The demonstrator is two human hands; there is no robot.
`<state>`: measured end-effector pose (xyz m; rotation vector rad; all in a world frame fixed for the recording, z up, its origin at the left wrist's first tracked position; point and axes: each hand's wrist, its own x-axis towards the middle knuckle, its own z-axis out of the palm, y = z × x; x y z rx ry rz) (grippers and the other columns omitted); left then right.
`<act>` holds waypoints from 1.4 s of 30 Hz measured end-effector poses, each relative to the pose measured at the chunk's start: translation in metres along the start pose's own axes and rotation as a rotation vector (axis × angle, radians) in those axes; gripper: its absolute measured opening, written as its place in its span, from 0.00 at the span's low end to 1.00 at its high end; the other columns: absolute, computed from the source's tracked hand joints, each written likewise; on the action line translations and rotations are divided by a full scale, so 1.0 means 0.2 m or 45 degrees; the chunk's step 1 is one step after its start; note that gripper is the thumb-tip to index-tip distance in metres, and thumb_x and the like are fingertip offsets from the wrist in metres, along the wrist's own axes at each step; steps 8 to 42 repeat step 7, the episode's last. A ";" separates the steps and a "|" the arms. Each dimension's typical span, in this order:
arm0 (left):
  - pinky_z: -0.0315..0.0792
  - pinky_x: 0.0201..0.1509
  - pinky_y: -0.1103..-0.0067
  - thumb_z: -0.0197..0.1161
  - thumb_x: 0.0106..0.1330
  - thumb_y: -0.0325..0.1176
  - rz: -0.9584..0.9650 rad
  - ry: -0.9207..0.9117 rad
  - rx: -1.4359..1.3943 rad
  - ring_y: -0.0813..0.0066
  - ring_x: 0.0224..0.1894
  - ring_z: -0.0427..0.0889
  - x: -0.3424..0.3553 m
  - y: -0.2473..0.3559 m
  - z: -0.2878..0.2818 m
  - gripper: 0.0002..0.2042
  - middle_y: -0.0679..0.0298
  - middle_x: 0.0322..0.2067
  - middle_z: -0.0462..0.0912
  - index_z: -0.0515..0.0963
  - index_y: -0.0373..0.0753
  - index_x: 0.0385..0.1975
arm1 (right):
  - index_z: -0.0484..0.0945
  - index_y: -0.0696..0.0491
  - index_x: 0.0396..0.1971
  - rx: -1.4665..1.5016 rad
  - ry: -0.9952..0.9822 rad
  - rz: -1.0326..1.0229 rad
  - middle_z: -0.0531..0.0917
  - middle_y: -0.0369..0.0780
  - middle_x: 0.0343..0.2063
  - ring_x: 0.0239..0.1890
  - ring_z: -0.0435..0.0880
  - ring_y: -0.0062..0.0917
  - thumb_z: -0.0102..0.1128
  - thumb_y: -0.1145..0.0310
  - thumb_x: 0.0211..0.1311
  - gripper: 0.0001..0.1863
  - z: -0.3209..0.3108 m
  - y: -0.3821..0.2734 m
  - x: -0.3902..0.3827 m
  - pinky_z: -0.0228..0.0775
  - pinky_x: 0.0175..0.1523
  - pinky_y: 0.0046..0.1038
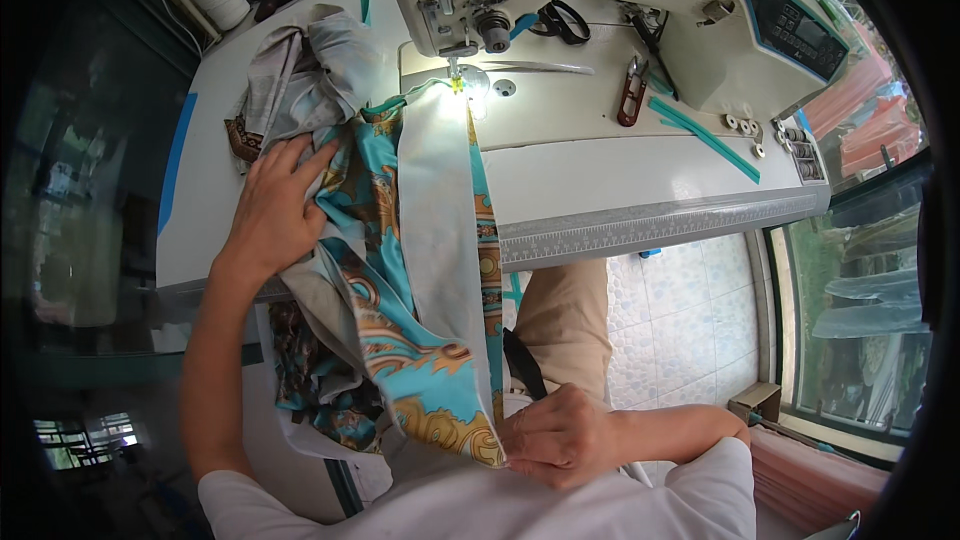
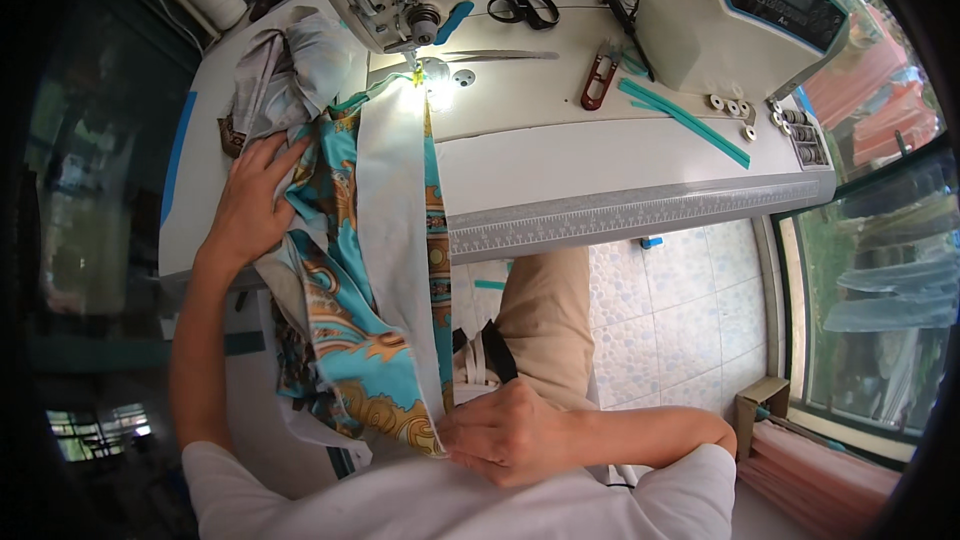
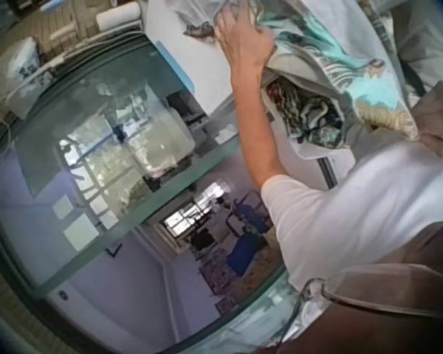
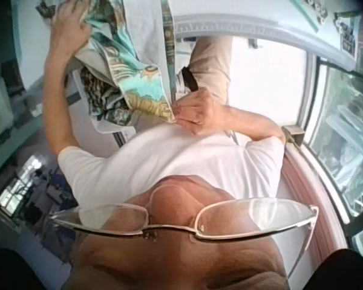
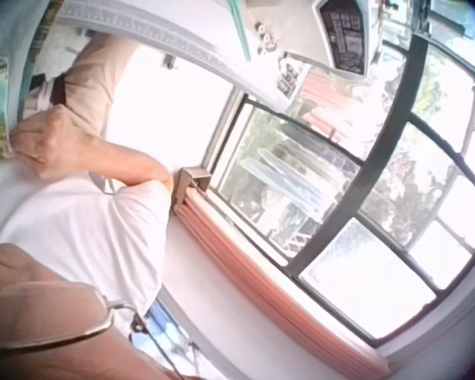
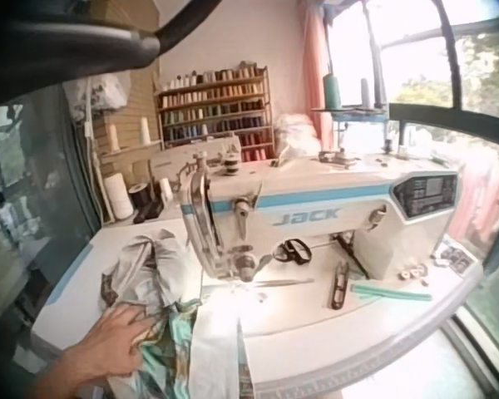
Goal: The person sews a teal zipper onto a patterned fabric item using a sewing machine. They guide the fabric under the needle, trim excess threads with scissors, and inspect the stitching. The person then picks up another fabric piece from the floor and continues sewing.
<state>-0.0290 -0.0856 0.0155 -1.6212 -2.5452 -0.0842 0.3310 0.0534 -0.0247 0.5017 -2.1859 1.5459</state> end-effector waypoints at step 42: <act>0.57 0.77 0.60 0.62 0.57 0.23 -0.115 -0.179 0.677 0.47 0.72 0.65 -0.01 0.20 -0.16 0.29 0.45 0.65 0.71 0.73 0.27 0.63 | 0.81 0.56 0.26 0.108 -0.036 0.177 0.81 0.39 0.25 0.22 0.82 0.32 0.71 0.78 0.52 0.05 -0.01 0.05 -0.01 0.72 0.23 0.33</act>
